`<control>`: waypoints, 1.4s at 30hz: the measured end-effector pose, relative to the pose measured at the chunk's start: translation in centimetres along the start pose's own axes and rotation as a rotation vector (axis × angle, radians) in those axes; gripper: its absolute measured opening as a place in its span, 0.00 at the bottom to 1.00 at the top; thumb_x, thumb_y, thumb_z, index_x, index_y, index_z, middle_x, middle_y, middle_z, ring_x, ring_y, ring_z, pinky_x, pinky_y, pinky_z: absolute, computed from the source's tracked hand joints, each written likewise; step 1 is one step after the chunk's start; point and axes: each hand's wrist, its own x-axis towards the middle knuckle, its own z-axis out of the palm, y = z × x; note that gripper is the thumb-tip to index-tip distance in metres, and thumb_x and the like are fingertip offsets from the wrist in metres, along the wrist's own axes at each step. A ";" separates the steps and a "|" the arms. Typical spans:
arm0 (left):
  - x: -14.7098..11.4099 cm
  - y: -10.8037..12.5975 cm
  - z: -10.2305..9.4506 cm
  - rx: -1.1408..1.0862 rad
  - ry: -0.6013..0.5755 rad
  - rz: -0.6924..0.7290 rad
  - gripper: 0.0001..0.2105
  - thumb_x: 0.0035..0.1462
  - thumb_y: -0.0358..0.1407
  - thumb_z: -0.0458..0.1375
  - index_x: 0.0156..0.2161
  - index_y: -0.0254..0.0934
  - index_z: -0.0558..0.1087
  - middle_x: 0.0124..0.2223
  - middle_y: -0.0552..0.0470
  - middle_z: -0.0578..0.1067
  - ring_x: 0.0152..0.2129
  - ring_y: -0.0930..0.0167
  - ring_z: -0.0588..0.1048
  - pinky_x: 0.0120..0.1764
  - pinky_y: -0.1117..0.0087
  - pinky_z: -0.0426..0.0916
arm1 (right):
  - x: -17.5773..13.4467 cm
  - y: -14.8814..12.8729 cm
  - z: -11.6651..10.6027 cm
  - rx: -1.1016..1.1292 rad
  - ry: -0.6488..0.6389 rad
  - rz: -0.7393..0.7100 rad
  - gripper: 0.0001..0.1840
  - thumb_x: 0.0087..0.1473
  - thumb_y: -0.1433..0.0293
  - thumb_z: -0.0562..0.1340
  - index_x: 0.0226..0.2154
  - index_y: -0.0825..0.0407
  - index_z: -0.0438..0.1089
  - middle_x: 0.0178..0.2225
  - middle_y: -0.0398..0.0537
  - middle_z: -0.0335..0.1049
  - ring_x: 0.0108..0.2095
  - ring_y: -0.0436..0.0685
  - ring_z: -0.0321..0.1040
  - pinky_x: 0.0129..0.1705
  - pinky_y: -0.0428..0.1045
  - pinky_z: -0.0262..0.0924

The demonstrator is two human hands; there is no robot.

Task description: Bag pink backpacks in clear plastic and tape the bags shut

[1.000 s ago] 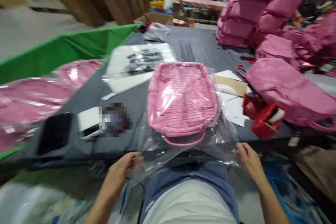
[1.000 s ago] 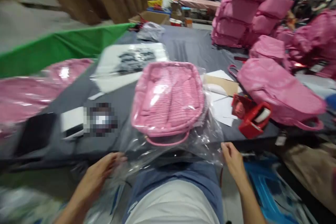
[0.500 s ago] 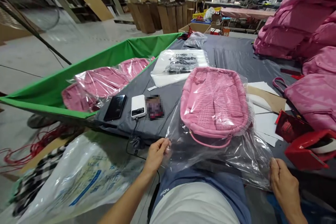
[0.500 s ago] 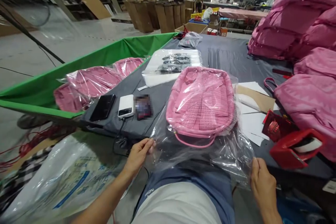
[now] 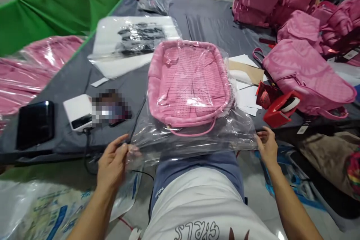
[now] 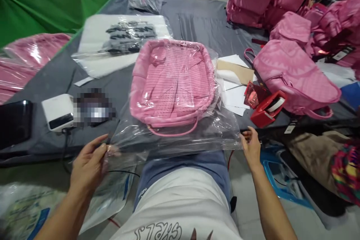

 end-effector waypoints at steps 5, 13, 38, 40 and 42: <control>0.8 -2.9 -2.8 0.844 0.072 1.340 0.18 0.56 0.32 0.66 0.52 0.36 0.74 0.58 0.41 0.73 0.55 0.57 0.73 0.56 0.54 0.67 | -0.6 -1.0 -1.1 -0.258 0.075 -0.836 0.13 0.65 0.73 0.65 0.52 0.50 0.72 0.50 0.55 0.72 0.51 0.61 0.72 0.54 0.57 0.69; -0.4 1.2 -2.5 0.430 -0.324 0.967 0.13 0.68 0.32 0.51 0.49 0.40 0.77 0.46 0.52 0.80 0.43 0.69 0.79 0.51 0.67 0.69 | 1.1 -2.5 -1.0 0.438 -0.100 -0.277 0.13 0.67 0.60 0.64 0.36 0.51 0.79 0.37 0.51 0.77 0.42 0.62 0.75 0.54 0.61 0.68; -1.5 9.3 10.5 0.679 -0.003 1.351 0.16 0.66 0.47 0.57 0.45 0.32 0.69 0.37 0.46 0.76 0.39 0.63 0.72 0.57 0.52 0.54 | 4.8 -6.9 5.7 0.592 0.295 0.215 0.37 0.55 0.37 0.64 0.33 0.57 0.70 0.20 0.42 0.58 0.18 0.48 0.54 0.15 0.41 0.49; -1.4 9.1 10.3 0.645 -0.073 1.355 0.13 0.66 0.44 0.59 0.44 0.34 0.68 0.35 0.48 0.74 0.38 0.64 0.71 0.54 0.53 0.55 | 4.9 -7.0 5.8 0.588 0.303 0.214 0.36 0.55 0.37 0.64 0.32 0.57 0.70 0.21 0.42 0.58 0.17 0.48 0.55 0.15 0.41 0.49; -1.2 9.0 9.8 0.610 -0.132 1.335 0.08 0.66 0.38 0.59 0.43 0.36 0.69 0.35 0.51 0.74 0.37 0.65 0.71 0.53 0.55 0.55 | 4.9 -7.0 5.8 0.570 0.313 0.197 0.36 0.56 0.37 0.63 0.32 0.57 0.70 0.20 0.42 0.57 0.17 0.48 0.53 0.14 0.41 0.49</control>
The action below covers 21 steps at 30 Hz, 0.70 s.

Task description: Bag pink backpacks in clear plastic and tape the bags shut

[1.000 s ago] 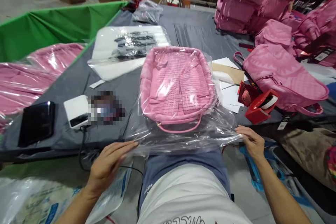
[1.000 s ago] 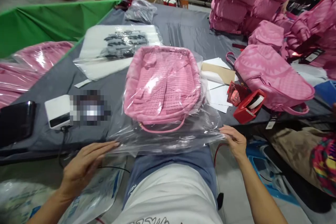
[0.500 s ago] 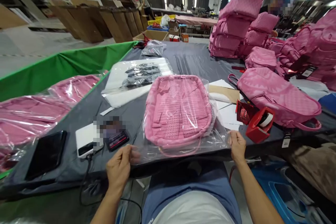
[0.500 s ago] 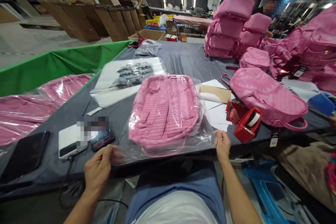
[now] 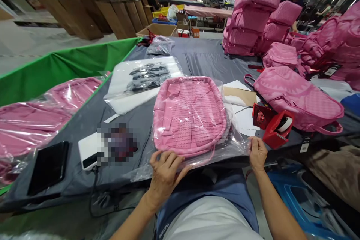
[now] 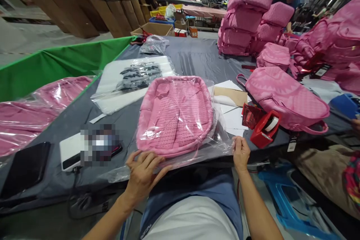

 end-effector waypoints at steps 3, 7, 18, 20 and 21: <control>0.2 -0.4 -0.5 -0.073 -0.016 -0.012 0.03 0.65 0.30 0.59 0.40 0.37 0.68 0.33 0.54 0.73 0.36 0.68 0.69 0.52 0.57 0.53 | -0.1 0.0 0.0 -0.021 0.004 -0.024 0.37 0.57 0.37 0.62 0.32 0.57 0.70 0.20 0.43 0.58 0.17 0.49 0.55 0.14 0.42 0.50; 1.7 -1.8 -0.6 -0.075 -0.035 0.037 0.02 0.67 0.29 0.56 0.41 0.37 0.70 0.34 0.54 0.74 0.39 0.68 0.69 0.54 0.57 0.51 | 0.1 0.0 -0.4 -0.053 -0.027 -0.053 0.34 0.60 0.40 0.61 0.32 0.57 0.70 0.20 0.42 0.59 0.16 0.49 0.55 0.14 0.43 0.51; 4.0 -5.0 1.3 -0.657 -0.544 -0.535 0.20 0.60 0.52 0.54 0.29 0.36 0.73 0.31 0.49 0.72 0.33 0.66 0.68 0.41 0.64 0.59 | 2.6 0.8 0.8 -0.028 0.061 0.208 0.40 0.38 0.34 0.68 0.29 0.54 0.66 0.17 0.40 0.57 0.13 0.50 0.53 0.12 0.46 0.49; 4.3 -4.8 1.3 -0.657 -0.585 -0.560 0.21 0.59 0.53 0.53 0.29 0.36 0.72 0.31 0.49 0.72 0.32 0.66 0.68 0.40 0.64 0.59 | 3.0 1.1 1.1 -0.055 0.035 0.256 0.42 0.35 0.32 0.67 0.29 0.54 0.65 0.17 0.41 0.58 0.13 0.51 0.53 0.13 0.46 0.47; 4.4 -4.7 1.3 -0.660 -0.603 -0.568 0.21 0.58 0.53 0.53 0.28 0.36 0.72 0.31 0.49 0.72 0.31 0.66 0.68 0.39 0.64 0.60 | 3.2 1.1 1.0 -0.071 0.030 0.257 0.42 0.36 0.32 0.67 0.28 0.54 0.65 0.17 0.41 0.58 0.13 0.51 0.53 0.13 0.47 0.47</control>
